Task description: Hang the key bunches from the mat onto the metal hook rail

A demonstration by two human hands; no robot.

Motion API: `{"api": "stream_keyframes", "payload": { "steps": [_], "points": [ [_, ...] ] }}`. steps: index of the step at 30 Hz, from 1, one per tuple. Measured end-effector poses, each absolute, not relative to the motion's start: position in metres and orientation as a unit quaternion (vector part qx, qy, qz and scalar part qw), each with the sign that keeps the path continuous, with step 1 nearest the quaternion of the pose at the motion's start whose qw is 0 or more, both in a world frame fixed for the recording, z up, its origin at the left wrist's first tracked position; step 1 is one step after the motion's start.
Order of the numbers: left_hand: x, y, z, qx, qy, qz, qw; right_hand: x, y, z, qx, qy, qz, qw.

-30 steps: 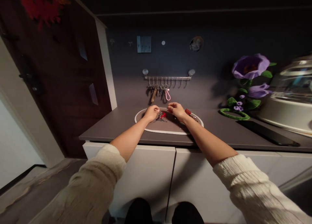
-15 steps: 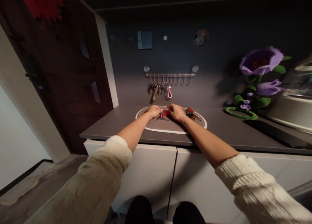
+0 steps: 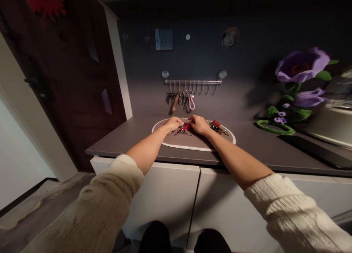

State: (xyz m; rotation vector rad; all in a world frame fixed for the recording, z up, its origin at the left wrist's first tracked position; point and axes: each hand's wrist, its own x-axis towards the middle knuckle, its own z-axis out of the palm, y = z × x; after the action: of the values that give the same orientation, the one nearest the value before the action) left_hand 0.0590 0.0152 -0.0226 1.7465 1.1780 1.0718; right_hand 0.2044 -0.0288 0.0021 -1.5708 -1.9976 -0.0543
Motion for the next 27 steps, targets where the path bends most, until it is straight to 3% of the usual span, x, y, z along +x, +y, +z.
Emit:
{"api": "stream_keyframes", "payload": {
  "steps": [18,27],
  "points": [
    [0.056,0.008,-0.015,0.686,0.398,0.468,0.39,0.207,-0.025,0.001,-0.567,-0.772,-0.052,0.282],
    [0.057,0.003,-0.009,0.655,0.38,0.487,0.436,0.204,-0.03,0.004,-0.549,-0.77,-0.035,0.325]
  ]
}}
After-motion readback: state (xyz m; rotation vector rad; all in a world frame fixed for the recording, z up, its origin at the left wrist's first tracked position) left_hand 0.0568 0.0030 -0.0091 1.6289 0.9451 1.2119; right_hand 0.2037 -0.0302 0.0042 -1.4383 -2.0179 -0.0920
